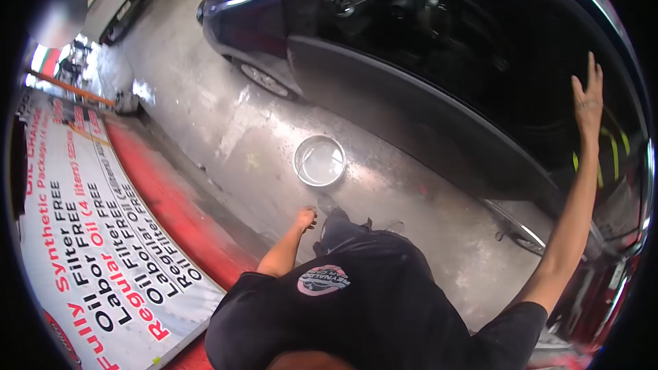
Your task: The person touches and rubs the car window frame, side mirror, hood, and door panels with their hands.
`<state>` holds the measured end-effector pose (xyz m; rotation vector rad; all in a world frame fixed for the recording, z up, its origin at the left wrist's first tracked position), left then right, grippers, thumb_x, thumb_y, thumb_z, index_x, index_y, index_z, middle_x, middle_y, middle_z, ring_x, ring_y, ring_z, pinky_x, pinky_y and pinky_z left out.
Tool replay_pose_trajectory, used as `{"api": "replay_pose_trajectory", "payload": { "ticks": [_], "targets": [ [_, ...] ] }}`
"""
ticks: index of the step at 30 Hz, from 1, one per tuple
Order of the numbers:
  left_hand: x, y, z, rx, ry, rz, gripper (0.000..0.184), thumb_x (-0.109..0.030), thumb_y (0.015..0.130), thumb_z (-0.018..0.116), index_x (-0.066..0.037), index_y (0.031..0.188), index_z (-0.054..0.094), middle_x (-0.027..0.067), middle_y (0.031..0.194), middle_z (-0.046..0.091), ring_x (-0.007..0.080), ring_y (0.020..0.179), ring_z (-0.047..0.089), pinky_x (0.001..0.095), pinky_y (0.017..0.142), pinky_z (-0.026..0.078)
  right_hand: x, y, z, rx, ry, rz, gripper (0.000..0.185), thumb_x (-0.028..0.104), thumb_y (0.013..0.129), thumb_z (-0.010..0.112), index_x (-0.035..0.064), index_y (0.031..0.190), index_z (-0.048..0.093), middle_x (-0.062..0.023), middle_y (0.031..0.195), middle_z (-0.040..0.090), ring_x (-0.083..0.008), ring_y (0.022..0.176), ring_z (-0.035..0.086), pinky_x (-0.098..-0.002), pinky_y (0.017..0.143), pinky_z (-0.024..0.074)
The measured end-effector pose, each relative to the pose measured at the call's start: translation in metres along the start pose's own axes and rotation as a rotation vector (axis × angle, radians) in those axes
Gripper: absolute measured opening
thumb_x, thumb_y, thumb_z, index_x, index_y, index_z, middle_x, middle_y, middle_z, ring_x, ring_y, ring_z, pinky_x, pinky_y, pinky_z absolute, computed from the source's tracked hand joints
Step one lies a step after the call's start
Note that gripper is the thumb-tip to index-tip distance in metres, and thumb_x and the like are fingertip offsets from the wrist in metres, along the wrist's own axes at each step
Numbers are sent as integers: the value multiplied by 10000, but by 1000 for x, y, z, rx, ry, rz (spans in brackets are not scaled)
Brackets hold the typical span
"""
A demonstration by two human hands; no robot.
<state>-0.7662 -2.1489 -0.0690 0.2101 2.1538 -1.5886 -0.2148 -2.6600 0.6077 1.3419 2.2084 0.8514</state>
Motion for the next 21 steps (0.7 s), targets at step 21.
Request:
{"api": "replay_pose_trajectory", "payload": {
  "ticks": [21],
  "targets": [
    [-212, -143, 355, 215, 920, 1036, 411, -297, 1014, 591, 9, 1269, 691, 278, 1210, 704, 401, 1158, 684, 436, 1020, 516, -196, -443, 33, -15, 666, 1062, 598, 118, 936, 622, 75, 1521, 501, -229, 1233, 684, -339, 1072, 700, -406, 963, 536]
  ]
}}
Point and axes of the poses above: each hand's wrist, its own y-axis towards the middle knuckle, its own z-axis out of the palm, x = y × z, the point moved 6 cm from there along y, towards the middle knuckle
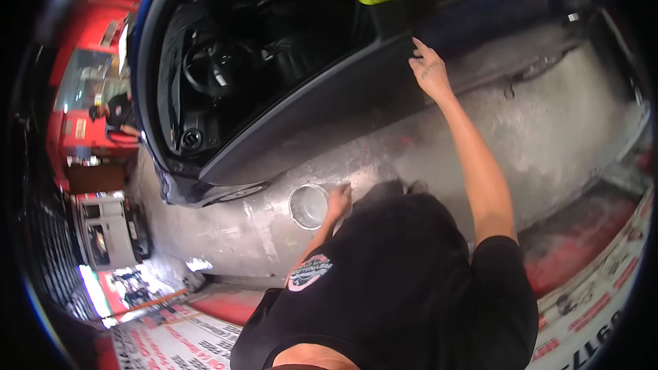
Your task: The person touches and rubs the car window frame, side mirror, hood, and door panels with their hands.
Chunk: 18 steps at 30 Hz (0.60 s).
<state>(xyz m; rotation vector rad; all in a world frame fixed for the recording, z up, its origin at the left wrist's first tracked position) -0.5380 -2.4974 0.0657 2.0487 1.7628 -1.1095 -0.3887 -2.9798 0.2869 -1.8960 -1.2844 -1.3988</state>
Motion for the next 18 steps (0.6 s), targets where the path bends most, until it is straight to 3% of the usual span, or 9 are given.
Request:
{"api": "replay_pose_trajectory", "payload": {
  "ticks": [3, 4, 8, 9, 10, 12, 13, 16, 18],
  "targets": [
    [-108, 44, -38, -48, -124, -46, 391, -289, 1025, 592, 26, 1231, 697, 278, 1180, 713, 407, 1159, 677, 447, 981, 513, -15, -22, -5, 9, 16, 93, 623, 72, 947, 596, 113, 1555, 466, -213, 1239, 679, -288, 1042, 710, -377, 935, 540],
    [-147, 60, -51, -103, -120, 89, 361, -260, 1027, 593, 30, 1216, 698, 267, 1159, 720, 400, 1131, 687, 445, 964, 518, -21, -31, -4, 25, 22, 137, 649, 36, 956, 583, 138, 1581, 440, -200, 1252, 673, -240, 1012, 722, -345, 915, 545],
    [-308, 102, -99, -304, -161, 523, 234, -98, 1006, 614, 34, 1184, 689, 216, 1127, 713, 360, 1038, 707, 415, 931, 536, -77, -76, 14, 49, -89, 229, 688, 34, 941, 580, 134, 1598, 400, -254, 1394, 620, -322, 1106, 696, -384, 1008, 518],
    [-327, 121, -104, -305, -230, 558, 230, -91, 1004, 619, 31, 1188, 683, 217, 1173, 702, 363, 1066, 697, 417, 951, 528, -91, -85, 20, 104, -56, 299, 730, 51, 929, 598, 145, 1614, 363, -277, 1457, 570, -369, 1212, 653, -416, 1072, 485],
    [-354, 137, -115, -346, -133, 635, 250, -107, 1008, 623, 43, 1202, 671, 217, 1200, 692, 370, 1116, 675, 420, 984, 511, -95, -87, 21, 93, -50, 323, 730, 51, 929, 598, 145, 1614, 363, -277, 1457, 570, -369, 1212, 653, -416, 1072, 485],
    [-406, 162, -132, -382, -36, 718, 419, -164, 1009, 652, 49, 1360, 569, 238, 1235, 635, 395, 1158, 610, 448, 1020, 464, -100, -91, 31, 129, -81, 344, 764, 110, 916, 626, 90, 1617, 321, -285, 1472, 537, -417, 1382, 512, -430, 1152, 417],
    [-419, 181, -132, -414, 6, 796, 528, -193, 1005, 666, 45, 1443, 491, 247, 1260, 606, 403, 1163, 586, 457, 1032, 443, -116, -89, 43, 121, -49, 237, 825, 134, 906, 645, 73, 1633, 259, -300, 1572, 415, -408, 1487, 388, -415, 1218, 349],
    [-451, 227, -117, -302, 24, 710, 665, -326, 1002, 699, 84, 1459, 444, 268, 1362, 579, 394, 1254, 570, 444, 1081, 423, -106, -85, 52, 92, 111, 243, 886, 170, 907, 655, 83, 1654, 185, -313, 1624, 315, -414, 1505, 355, -415, 1237, 322],
    [-463, 247, -98, -78, -162, 598, 609, -340, 1023, 685, 107, 1375, 470, 213, 1259, 625, 271, 1149, 620, 382, 1026, 462, -106, -85, 61, 131, 120, 281, 940, 201, 919, 652, 95, 1668, 93, -322, 1660, 223, -428, 1529, 301, -422, 1250, 292]
  ]
}}
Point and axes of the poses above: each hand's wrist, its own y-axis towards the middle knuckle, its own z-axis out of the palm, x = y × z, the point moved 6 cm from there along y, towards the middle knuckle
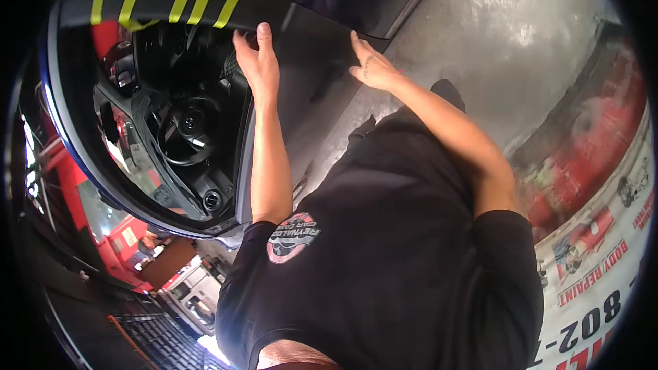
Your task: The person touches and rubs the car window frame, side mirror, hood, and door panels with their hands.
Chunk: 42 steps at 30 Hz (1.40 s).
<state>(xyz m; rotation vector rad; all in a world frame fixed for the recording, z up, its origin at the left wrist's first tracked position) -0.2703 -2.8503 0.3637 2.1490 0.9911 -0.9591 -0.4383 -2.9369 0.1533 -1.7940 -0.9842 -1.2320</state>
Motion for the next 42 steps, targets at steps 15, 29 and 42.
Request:
{"api": "replay_pose_trajectory", "payload": {
  "ticks": [15, 29, 42],
  "targets": [
    [2, 20, 29, -511, -101, 87, 671, -530, 899, 798, 71, 1072, 553, 112, 987, 680, 201, 908, 618, 354, 899, 502, 1, 24, -34, 400, 6, 94, 966, 178, 951, 635, 113, 1666, -12, -278, 1706, 71, -407, 1556, 239, -421, 1275, 274],
    [-1, 16, 21, -464, -79, 31, 553, -290, 953, 782, 93, 1243, 509, 146, 1151, 654, 214, 1025, 633, 347, 950, 501, -201, 20, -115, 518, -421, 54, 605, 251, 930, 658, 35, 1481, 535, -254, 1472, 553, -394, 1389, 505, -439, 1170, 401],
    [-18, -11, -2, -315, 134, 46, 517, -395, 990, 688, 47, 1235, 576, 286, 1141, 712, 459, 1065, 681, 475, 903, 519, -420, -273, -271, -50, -671, 306, 419, 143, 873, 636, -14, 1257, 686, -244, 941, 731, -336, 765, 735, -425, 711, 591]
  ]
}}
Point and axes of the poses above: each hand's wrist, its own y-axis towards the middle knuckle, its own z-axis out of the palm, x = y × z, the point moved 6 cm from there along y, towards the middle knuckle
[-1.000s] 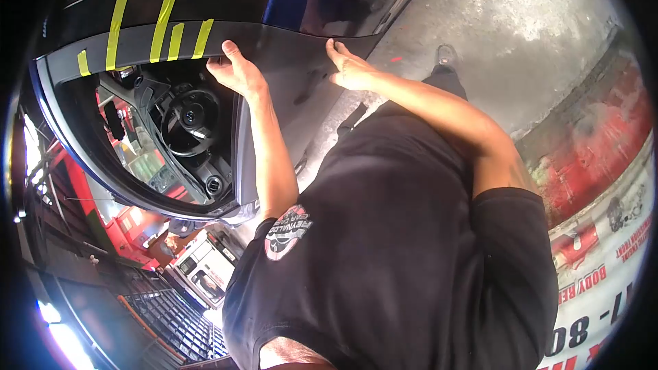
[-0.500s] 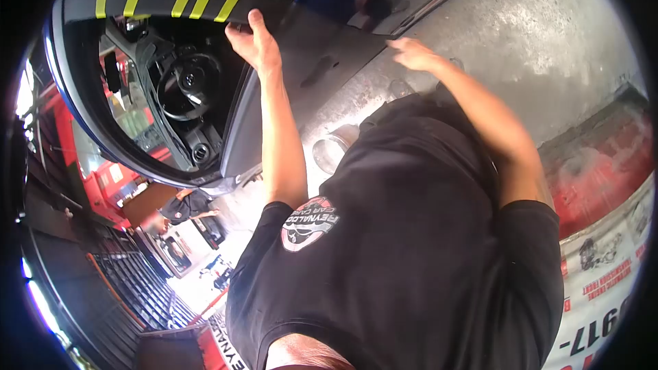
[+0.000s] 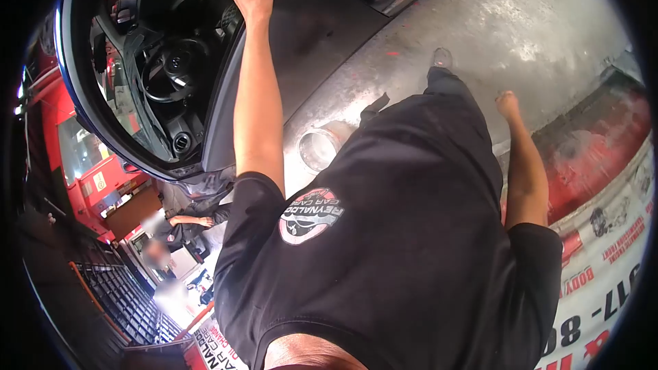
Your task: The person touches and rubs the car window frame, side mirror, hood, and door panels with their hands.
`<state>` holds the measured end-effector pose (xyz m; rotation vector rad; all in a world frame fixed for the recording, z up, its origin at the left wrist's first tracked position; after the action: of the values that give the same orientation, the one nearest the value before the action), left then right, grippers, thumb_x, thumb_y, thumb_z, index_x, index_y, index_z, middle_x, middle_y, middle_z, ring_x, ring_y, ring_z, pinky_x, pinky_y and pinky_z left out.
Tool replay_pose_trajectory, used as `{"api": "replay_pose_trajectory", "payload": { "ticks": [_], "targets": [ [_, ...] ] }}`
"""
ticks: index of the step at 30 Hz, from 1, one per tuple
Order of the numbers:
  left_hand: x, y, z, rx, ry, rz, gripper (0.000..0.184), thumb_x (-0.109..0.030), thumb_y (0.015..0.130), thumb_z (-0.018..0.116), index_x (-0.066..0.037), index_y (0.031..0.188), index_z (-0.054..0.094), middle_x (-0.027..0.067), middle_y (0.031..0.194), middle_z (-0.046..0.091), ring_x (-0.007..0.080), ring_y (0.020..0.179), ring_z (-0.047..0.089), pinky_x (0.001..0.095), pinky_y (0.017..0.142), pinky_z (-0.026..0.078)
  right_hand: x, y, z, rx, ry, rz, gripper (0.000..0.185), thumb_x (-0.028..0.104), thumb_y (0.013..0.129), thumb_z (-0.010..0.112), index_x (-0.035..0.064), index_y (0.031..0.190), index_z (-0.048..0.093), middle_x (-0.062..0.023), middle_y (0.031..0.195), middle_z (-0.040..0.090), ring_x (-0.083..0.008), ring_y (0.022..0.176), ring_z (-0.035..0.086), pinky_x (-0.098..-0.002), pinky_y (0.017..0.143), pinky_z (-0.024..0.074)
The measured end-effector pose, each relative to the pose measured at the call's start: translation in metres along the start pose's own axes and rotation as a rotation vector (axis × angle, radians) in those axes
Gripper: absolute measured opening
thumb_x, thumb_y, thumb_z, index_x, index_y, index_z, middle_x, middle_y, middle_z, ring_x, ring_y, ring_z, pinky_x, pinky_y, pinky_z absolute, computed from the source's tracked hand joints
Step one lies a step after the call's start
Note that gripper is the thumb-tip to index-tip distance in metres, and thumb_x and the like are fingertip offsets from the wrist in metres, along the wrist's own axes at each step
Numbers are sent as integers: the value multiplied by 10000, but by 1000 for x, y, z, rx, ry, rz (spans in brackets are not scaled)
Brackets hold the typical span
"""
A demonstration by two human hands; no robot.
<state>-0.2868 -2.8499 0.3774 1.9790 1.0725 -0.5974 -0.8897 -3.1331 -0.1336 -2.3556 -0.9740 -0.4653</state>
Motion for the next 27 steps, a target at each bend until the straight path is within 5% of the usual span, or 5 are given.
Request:
{"api": "replay_pose_trajectory", "payload": {
  "ticks": [3, 6, 9, 20, 27],
  "targets": [
    [28, 1, 1, 33, 231, 78, 627, -481, 991, 654, 76, 1276, 613, 320, 1230, 676, 470, 1182, 633, 478, 1003, 489, 16, -45, 58, 194, -179, -109, 408, 240, 922, 656, -3, 1244, 713, -289, 1231, 682, -417, 1157, 658, -465, 1018, 517],
    [53, -1, 3, 43, 363, 70, 719, -533, 988, 631, 82, 1357, 588, 319, 1284, 657, 463, 1243, 603, 484, 1066, 460, -77, -63, 193, 218, 947, 728, 412, 247, 927, 658, 10, 1260, 710, -271, 1266, 678, -409, 1183, 653, -466, 1023, 517],
    [50, -6, -1, 142, 390, 8, 776, -609, 993, 562, 63, 1380, 592, 310, 1323, 642, 454, 1269, 593, 480, 1093, 446, 64, -110, 56, 227, 205, 112, 423, 227, 910, 650, 10, 1268, 706, -274, 1256, 683, -425, 1154, 664, -473, 1016, 522],
    [45, -26, 19, 99, 870, 163, 751, -652, 1021, 454, -8, 1386, 580, 185, 1320, 667, 390, 1279, 573, 649, 1069, 375, 111, -133, 26, 183, 177, 132, 395, 183, 891, 629, 50, 1249, 731, -294, 1163, 697, -431, 1126, 681, -478, 973, 543],
    [46, -21, 17, 179, 797, 69, 818, -679, 1006, 453, -1, 1459, 519, 208, 1413, 614, 409, 1360, 509, 670, 1142, 302, 117, -99, 20, 107, 38, -9, 353, 163, 897, 637, 61, 1217, 746, -290, 1194, 686, -436, 1122, 672, -475, 974, 543]
  ]
}}
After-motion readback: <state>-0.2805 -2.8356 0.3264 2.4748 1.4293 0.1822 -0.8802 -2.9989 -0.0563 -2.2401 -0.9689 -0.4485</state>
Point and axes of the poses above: each hand's wrist, its own y-axis towards the middle knuckle, its own z-axis out of the palm, x = y × z, the point moved 6 cm from there along y, towards the middle knuckle
